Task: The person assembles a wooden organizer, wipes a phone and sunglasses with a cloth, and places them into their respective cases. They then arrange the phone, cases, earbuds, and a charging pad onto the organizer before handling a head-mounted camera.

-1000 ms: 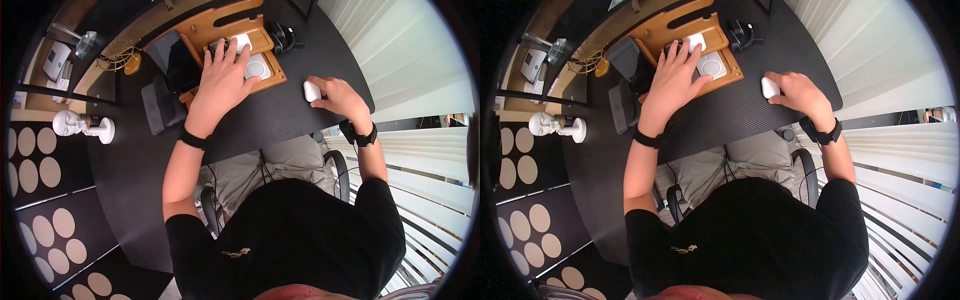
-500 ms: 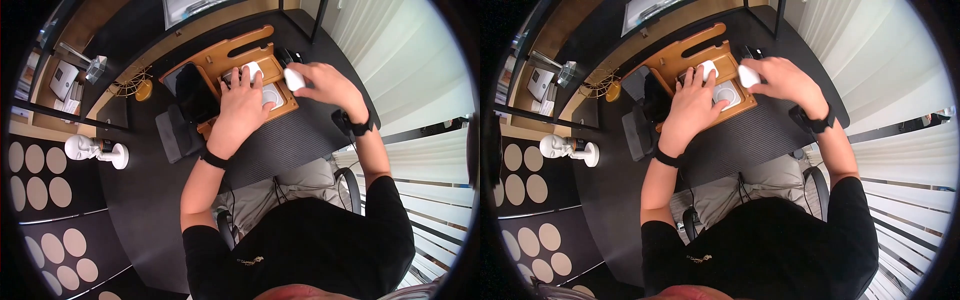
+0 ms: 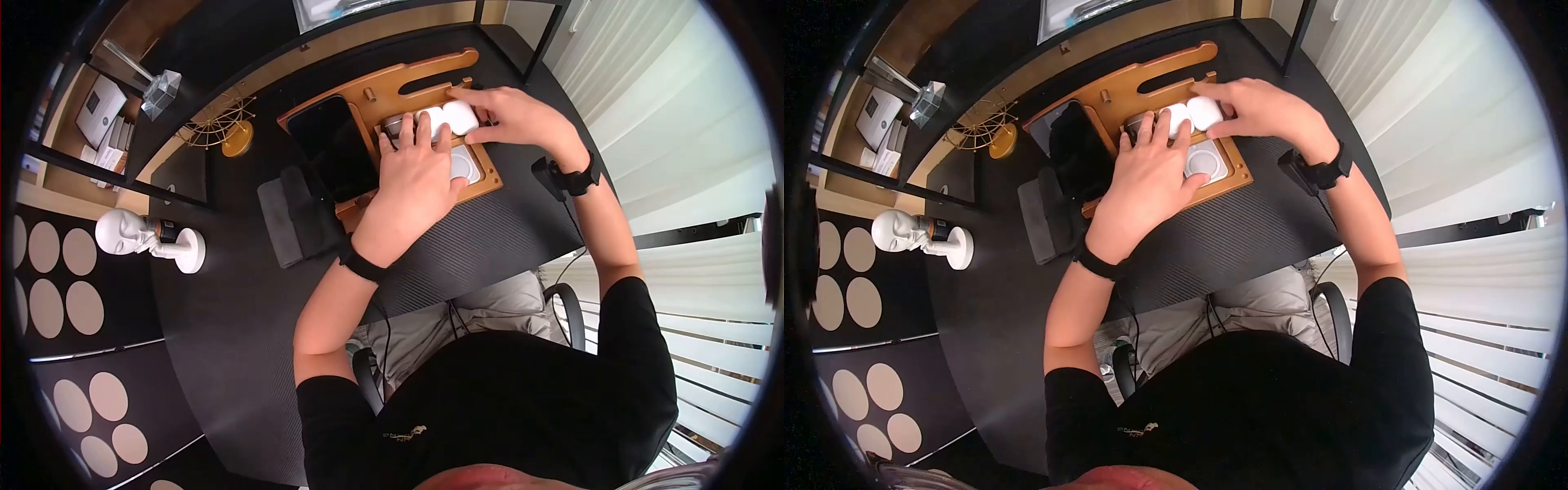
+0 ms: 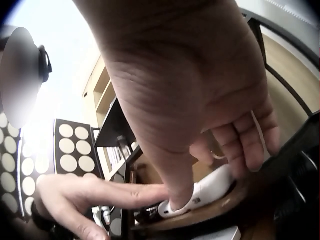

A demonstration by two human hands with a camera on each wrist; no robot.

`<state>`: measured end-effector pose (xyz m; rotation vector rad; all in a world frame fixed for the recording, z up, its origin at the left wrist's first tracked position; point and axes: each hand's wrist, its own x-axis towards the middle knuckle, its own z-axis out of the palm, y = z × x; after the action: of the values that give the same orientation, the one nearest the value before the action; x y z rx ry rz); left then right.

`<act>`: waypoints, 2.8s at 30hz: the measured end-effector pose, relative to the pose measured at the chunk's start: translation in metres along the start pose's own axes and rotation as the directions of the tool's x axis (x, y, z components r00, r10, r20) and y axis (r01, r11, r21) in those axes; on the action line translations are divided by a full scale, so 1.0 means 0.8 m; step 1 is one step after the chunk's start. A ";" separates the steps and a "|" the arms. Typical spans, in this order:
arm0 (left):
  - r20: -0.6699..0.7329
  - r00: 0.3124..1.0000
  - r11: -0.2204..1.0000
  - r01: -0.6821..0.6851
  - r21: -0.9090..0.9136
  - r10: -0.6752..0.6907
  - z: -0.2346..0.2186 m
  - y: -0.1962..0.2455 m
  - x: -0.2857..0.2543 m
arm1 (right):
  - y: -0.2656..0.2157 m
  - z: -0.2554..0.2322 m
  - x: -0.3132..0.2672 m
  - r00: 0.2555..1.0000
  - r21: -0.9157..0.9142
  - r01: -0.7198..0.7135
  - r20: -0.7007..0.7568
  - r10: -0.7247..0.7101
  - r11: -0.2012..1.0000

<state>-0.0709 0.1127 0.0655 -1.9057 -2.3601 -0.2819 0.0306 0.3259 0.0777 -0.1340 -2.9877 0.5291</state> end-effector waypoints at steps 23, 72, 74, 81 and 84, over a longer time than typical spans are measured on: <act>-0.062 0.962 0.958 -0.271 -0.095 0.266 -0.032 0.027 -0.030 | 0.136 0.039 -0.020 0.771 0.162 -0.633 0.048 0.635 0.757; 0.093 0.862 -0.439 -0.157 -0.885 -0.497 0.063 0.074 -0.167 | -0.177 0.116 -0.143 0.879 0.822 0.135 -0.357 0.317 0.553; 0.082 0.862 -0.465 -0.188 -0.865 -0.501 0.057 0.078 -0.165 | -0.175 0.110 -0.143 0.899 0.790 0.084 -0.323 0.297 0.607; 0.075 0.837 -0.465 -0.225 -0.856 -0.543 0.056 0.085 -0.169 | -0.175 0.122 -0.141 0.865 0.848 0.216 -0.396 0.308 0.484; 0.073 0.802 -0.466 -0.268 -0.843 -0.593 0.061 0.086 -0.165 | -0.176 0.120 -0.140 0.858 0.841 0.272 -0.431 0.277 0.468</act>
<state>0.0265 0.0097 -0.0012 -0.6236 -1.4820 -3.4336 0.1204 0.1502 0.0271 -0.1493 -1.8244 1.6687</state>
